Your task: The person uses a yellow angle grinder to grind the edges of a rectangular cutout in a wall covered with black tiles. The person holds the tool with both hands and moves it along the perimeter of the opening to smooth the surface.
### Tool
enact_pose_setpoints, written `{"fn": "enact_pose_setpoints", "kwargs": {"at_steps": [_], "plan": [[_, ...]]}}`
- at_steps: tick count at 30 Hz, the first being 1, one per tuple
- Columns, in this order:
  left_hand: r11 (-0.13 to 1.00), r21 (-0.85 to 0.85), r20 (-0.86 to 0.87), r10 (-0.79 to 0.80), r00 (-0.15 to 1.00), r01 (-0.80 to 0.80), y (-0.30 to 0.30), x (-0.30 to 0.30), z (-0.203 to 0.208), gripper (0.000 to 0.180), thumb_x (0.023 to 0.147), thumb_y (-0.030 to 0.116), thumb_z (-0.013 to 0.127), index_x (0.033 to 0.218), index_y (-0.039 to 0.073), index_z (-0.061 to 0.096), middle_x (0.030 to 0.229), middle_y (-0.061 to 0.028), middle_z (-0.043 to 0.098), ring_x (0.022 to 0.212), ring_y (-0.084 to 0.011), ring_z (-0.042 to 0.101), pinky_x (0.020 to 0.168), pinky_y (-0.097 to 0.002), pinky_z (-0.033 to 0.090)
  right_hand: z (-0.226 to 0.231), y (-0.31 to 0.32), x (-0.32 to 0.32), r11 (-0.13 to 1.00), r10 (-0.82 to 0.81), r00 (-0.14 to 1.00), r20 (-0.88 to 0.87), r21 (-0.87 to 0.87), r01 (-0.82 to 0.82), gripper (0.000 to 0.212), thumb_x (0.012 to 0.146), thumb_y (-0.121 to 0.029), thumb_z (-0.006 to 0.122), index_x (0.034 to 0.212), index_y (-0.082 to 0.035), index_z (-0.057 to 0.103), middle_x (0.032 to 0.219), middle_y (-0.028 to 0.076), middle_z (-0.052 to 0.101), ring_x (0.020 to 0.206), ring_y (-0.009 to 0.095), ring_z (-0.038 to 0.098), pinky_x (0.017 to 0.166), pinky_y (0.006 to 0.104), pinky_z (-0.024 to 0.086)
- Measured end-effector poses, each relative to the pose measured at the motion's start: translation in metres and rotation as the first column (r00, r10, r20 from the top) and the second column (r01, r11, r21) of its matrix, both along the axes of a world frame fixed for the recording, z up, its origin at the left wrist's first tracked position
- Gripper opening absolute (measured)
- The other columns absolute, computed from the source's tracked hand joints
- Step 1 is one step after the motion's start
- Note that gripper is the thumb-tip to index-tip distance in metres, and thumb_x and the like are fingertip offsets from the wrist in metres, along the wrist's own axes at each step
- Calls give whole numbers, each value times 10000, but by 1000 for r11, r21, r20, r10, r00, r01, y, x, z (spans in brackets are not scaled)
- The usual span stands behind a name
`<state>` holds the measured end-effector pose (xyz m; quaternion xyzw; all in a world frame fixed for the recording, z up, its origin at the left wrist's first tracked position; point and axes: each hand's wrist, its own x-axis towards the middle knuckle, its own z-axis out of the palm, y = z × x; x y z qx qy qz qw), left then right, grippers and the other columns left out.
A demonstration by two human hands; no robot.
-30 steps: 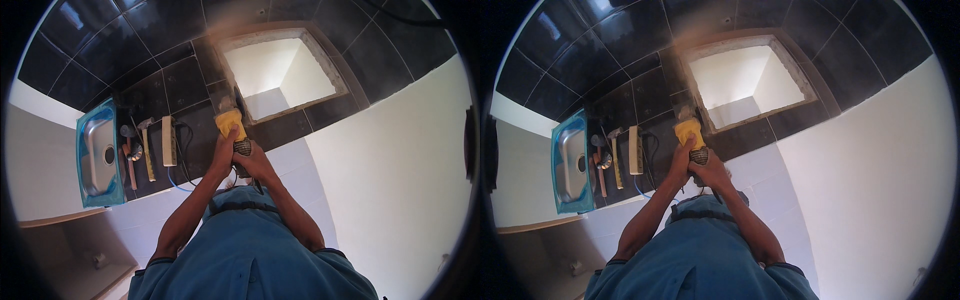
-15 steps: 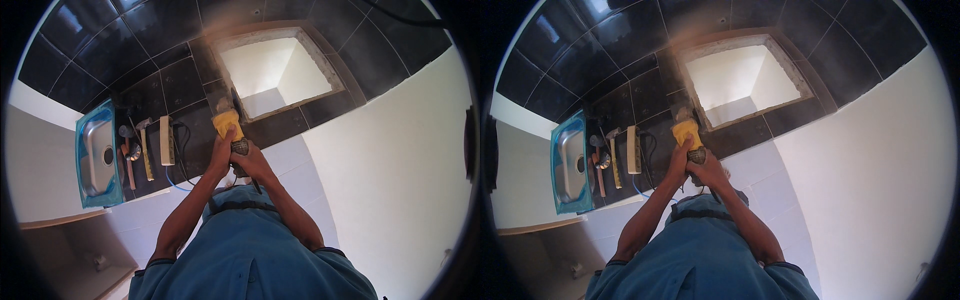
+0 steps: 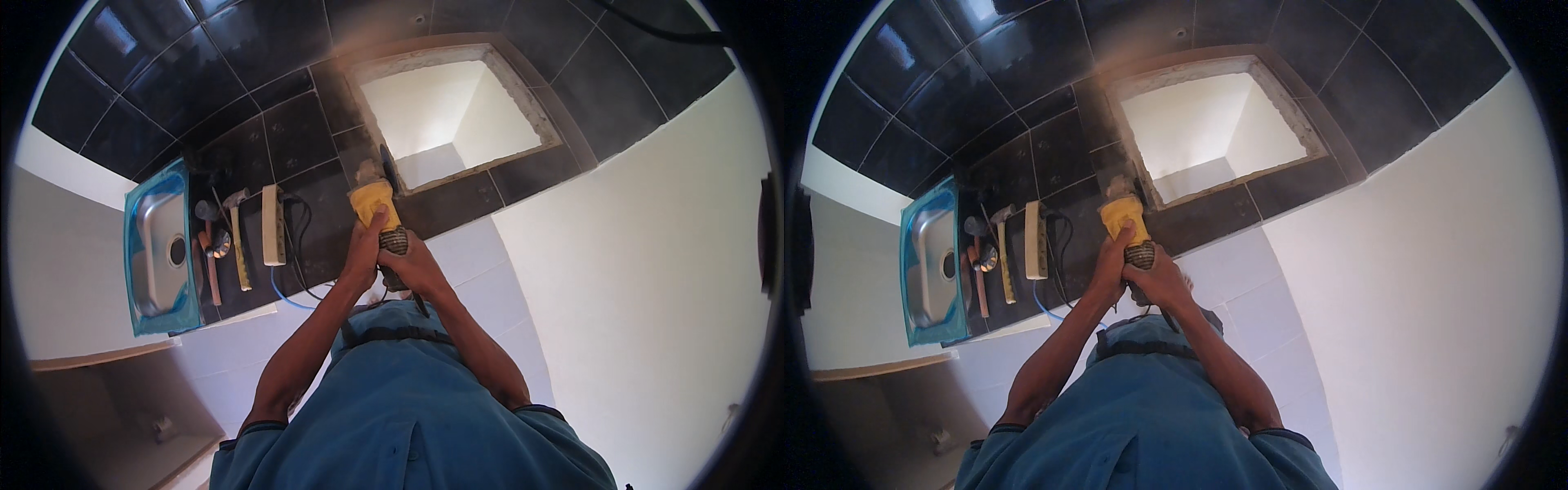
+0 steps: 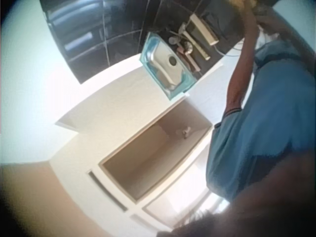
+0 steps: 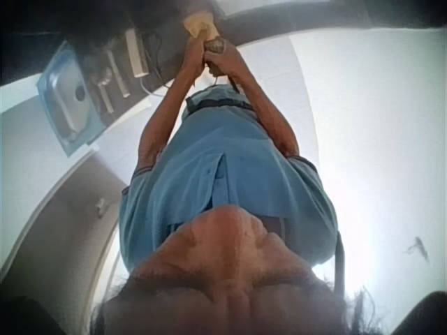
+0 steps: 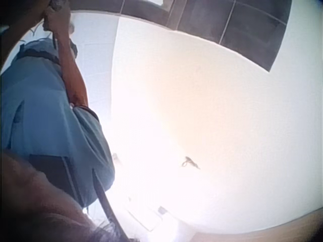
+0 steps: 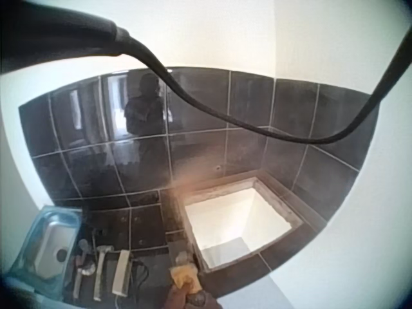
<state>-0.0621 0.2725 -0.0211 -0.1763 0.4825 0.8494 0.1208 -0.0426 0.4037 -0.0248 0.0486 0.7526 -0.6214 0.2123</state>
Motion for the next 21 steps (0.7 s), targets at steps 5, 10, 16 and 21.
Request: {"fn": "enact_pose_setpoints", "kwargs": {"at_steps": [5, 10, 16, 21], "plan": [[999, -27, 35, 19, 999, -18, 3, 6, 10, 437, 1035, 391, 653, 1307, 65, 551, 1093, -32, 641, 956, -121, 653, 824, -305, 538, 22, 3, 5, 1000, 4, 996, 92, 12, -5, 619, 827, -333, 805, 1249, 44, 554, 1034, 117, 683, 871, 176, 690, 765, 331, 568], [1000, -13, 28, 7, 1000, -7, 5, 11, 11, 458, 1035, 395, 654, 1327, 64, 532, 1112, -33, 633, 966, -118, 644, 828, -300, 533, 26, 4, 12, 996, 13, 998, 56, 93, -18, 663, 826, -367, 799, 1273, 55, 550, 1062, 142, 692, 933, 207, 690, 816, 346, 563], [1000, -3, 17, 2, 1000, -2, 4, 13, 0, 448, 1035, 399, 654, 1314, 69, 537, 1108, -30, 631, 957, -115, 643, 825, -296, 530, 38, 5, 14, 999, 4, 998, 67, 33, -6, 638, 828, -372, 798, 1243, 57, 571, 1046, 147, 699, 926, 208, 691, 813, 345, 562], [999, -31, 11, 13, 1000, -13, 5, 14, 4, 433, 1036, 416, 640, 1282, 65, 575, 1075, -53, 669, 950, -156, 686, 839, -324, 554, 34, 5, 15, 997, 12, 997, 78, 80, -19, 618, 832, -369, 801, 1224, 54, 577, 1039, 140, 698, 882, 198, 691, 784, 337, 565]]}}
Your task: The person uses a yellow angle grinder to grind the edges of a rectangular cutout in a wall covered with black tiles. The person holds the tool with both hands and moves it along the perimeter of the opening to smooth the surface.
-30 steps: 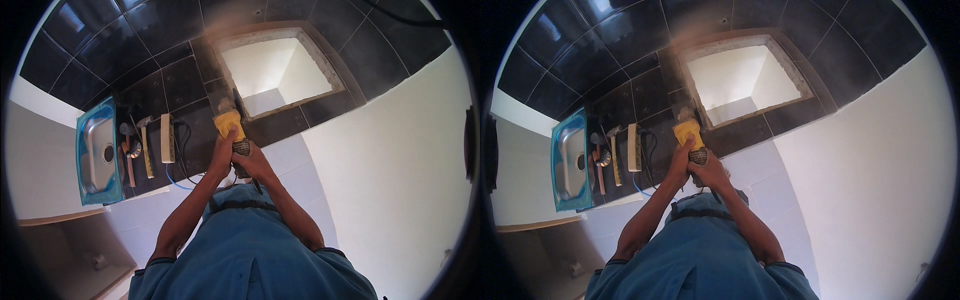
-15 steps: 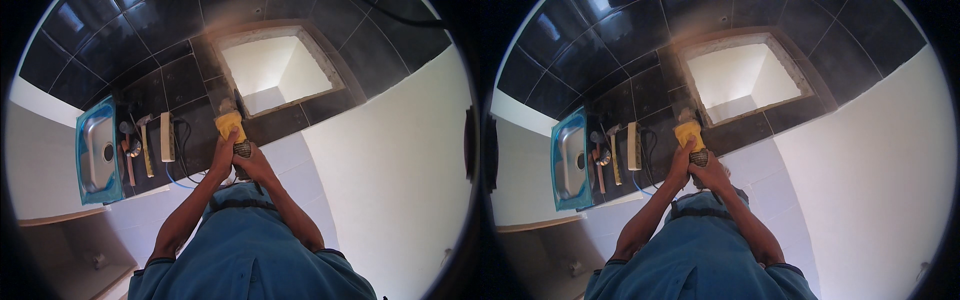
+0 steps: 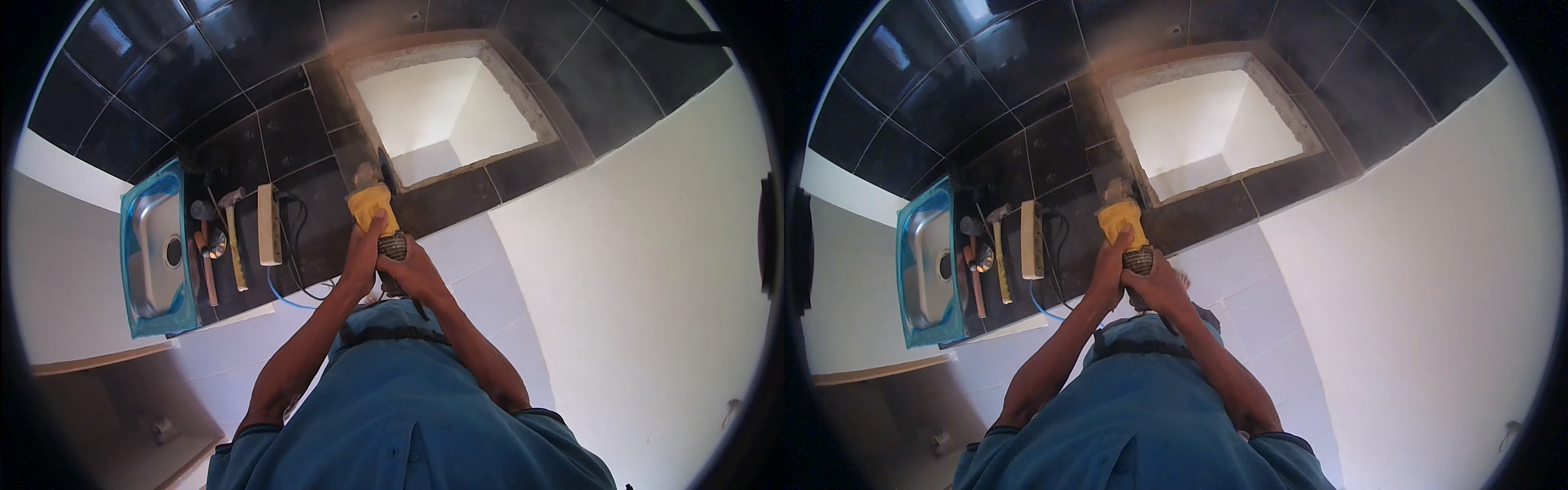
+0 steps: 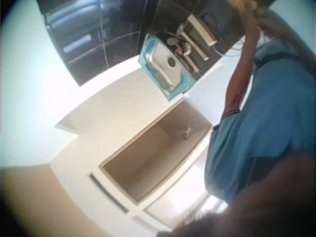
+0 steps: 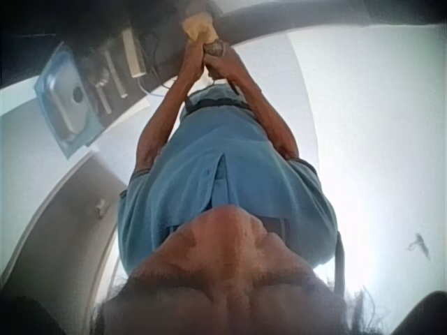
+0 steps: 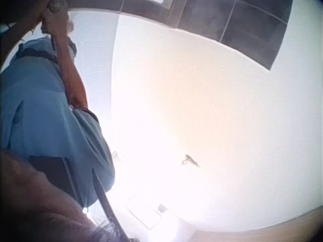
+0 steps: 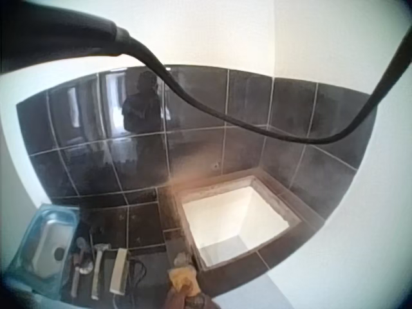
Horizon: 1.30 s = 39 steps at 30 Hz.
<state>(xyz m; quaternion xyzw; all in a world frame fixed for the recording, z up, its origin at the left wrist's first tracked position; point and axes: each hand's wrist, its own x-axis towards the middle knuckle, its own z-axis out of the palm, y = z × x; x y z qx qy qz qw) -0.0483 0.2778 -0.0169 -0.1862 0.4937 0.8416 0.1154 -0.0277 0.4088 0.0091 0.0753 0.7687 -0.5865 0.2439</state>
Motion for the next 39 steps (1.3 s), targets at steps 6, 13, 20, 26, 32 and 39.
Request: {"fn": "enact_pose_setpoints", "kwargs": {"at_steps": [6, 13, 20, 26, 32, 39], "plan": [[1000, 4, -30, 8, 1000, -7, -1, 1, -4, 419, 1040, 401, 639, 1279, 62, 579, 1078, -50, 670, 951, -154, 687, 838, -324, 555, -4, 0, 3, 998, -8, 1000, -27, -58, 6, 609, 838, -357, 797, 1226, 53, 569, 1028, 130, 687, 853, 188, 687, 748, 333, 575], [1000, 4, -10, -1, 1000, 1, -2, 0, -7, 417, 1034, 397, 649, 1276, 64, 583, 1066, -45, 668, 930, -144, 681, 828, -318, 549, -10, -1, 0, 999, 2, 999, -39, -49, -4, 587, 838, -331, 799, 1222, 48, 568, 1020, 121, 686, 873, 178, 682, 762, 327, 570], [1000, 15, 27, 0, 1000, 0, -3, 1, -4, 396, 1036, 372, 652, 1266, 56, 587, 1057, -31, 658, 921, -126, 669, 805, -310, 542, -8, -1, 2, 983, -19, 1000, 13, -184, 22, 764, 783, -408, 802, 1326, 56, 532, 1104, 181, 695, 957, 239, 704, 825, 360, 570], [1000, 19, 24, -22, 999, 22, -1, 0, 1, 414, 1041, 379, 645, 1287, 53, 572, 1071, -36, 653, 930, -128, 668, 811, -308, 542, -14, 1, 2, 995, -19, 999, -41, -99, 15, 720, 780, -392, 806, 1265, 65, 533, 1056, 168, 696, 887, 236, 710, 763, 357, 578], [1000, -24, 22, 10, 1000, -9, 1, 1, 3, 442, 1038, 394, 649, 1294, 44, 563, 1090, -43, 646, 962, -136, 659, 845, -309, 538, 2, 0, 2, 997, -18, 1000, 3, -80, 18, 663, 805, -396, 810, 1235, 46, 567, 1057, 145, 699, 916, 218, 694, 815, 350, 559], [996, -89, -54, 1, 999, -6, -2, 3, 0, 521, 1055, 409, 623, 1387, 32, 484, 1190, -68, 620, 1059, -142, 629, 923, -315, 514, -18, -2, 4, 995, 13, 993, -119, 102, 0, 755, 804, -389, 813, 1371, 12, 516, 1099, 192, 712, 991, 248, 712, 865, 385, 563]]}}
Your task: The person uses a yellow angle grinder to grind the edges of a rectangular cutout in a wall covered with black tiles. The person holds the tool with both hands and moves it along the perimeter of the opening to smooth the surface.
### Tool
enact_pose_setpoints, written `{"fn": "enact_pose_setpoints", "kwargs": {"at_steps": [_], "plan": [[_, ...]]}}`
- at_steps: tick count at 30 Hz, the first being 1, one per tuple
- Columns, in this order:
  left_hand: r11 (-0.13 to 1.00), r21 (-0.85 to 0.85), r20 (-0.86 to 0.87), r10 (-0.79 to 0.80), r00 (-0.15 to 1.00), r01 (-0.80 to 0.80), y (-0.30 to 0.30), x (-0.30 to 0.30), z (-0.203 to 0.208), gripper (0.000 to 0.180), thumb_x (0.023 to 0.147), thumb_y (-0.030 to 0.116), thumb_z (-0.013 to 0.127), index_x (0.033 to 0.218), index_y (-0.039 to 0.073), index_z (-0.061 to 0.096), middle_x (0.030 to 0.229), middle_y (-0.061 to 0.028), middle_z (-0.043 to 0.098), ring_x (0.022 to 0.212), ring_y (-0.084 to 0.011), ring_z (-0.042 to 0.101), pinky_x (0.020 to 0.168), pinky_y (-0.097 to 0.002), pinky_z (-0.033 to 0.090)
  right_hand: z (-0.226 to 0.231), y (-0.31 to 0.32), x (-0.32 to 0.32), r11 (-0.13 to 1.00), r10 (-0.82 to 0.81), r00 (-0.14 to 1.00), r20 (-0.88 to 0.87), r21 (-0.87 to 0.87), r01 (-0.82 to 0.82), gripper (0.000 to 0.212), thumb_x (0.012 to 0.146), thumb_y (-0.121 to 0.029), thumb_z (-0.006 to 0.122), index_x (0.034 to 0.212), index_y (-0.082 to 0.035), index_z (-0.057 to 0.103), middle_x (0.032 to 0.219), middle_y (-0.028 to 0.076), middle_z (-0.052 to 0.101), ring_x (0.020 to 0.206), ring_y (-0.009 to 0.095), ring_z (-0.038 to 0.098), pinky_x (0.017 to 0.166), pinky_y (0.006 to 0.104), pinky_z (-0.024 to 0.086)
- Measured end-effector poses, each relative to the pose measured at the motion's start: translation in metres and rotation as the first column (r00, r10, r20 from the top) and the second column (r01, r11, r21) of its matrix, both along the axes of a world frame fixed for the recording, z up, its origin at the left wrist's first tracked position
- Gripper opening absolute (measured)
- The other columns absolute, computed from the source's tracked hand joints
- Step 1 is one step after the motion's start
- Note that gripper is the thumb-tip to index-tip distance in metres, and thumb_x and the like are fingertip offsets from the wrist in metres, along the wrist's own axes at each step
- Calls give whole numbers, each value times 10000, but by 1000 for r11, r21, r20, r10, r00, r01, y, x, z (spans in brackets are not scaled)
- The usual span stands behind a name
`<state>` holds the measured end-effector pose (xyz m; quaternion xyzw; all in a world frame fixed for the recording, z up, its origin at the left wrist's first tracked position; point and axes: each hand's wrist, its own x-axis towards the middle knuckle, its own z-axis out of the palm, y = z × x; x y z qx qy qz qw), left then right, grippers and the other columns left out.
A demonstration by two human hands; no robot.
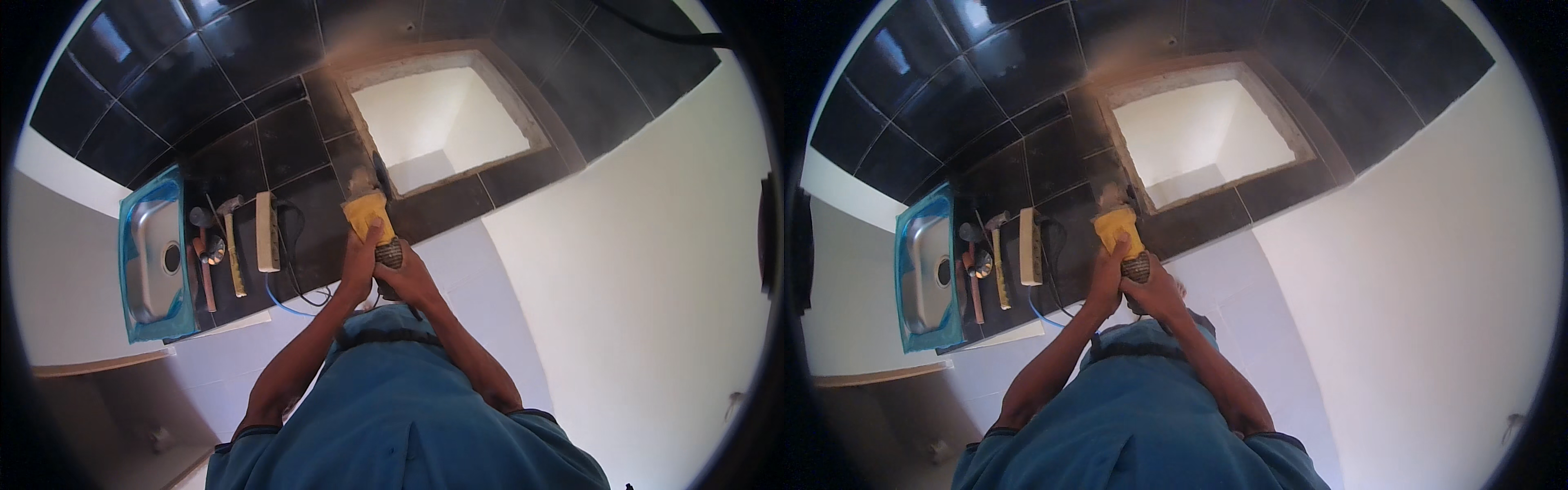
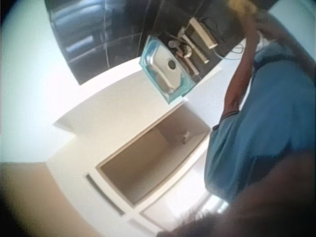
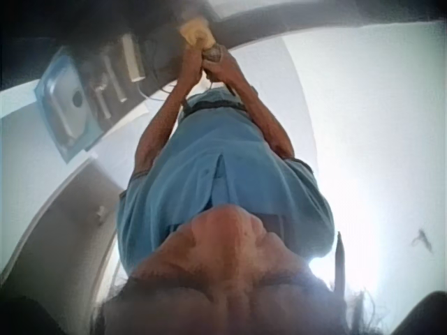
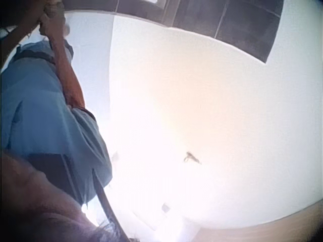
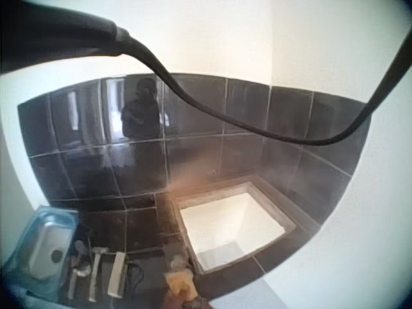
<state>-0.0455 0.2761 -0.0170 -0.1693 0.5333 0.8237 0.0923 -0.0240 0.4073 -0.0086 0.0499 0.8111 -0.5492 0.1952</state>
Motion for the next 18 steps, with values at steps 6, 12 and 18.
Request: {"fn": "enact_pose_setpoints", "kwargs": {"at_steps": [6, 12, 18], "plan": [[959, 282, -248, 41, 968, 32, -4, 1, 65, 514, 1107, 440, 487, 1420, 32, 485, 1194, -103, 648, 1086, -191, 658, 988, -353, 525, 58, 2, -9, 913, -55, 996, -73, -408, 20, 622, 825, -292, 847, 1279, 3, 541, 984, 118, 701, 807, 181, 711, 709, 324, 587], [949, -113, -447, 216, 868, -294, -20, 17, 98, 560, 1110, 370, 498, 1528, 3, 435, 1282, -170, 569, 1247, -262, 561, 1049, -410, 474, 119, 3, -11, 748, -89, 993, -77, -664, 16, 447, 881, -215, 768, 1196, 15, 550, 889, 118, 680, 649, 199, 690, 564, 321, 586], [713, -600, -654, -177, 735, -363, 3, 22, 141, 703, 1065, 402, 542, 1641, 77, 301, 1395, -143, 440, 1285, -334, 472, 1119, -417, 386, 105, 9, -8, 747, -127, 973, -191, -664, -33, 604, 881, -193, 783, 1381, -3, 501, 1083, 134, 688, 903, 201, 727, 815, 328, 619]]}}
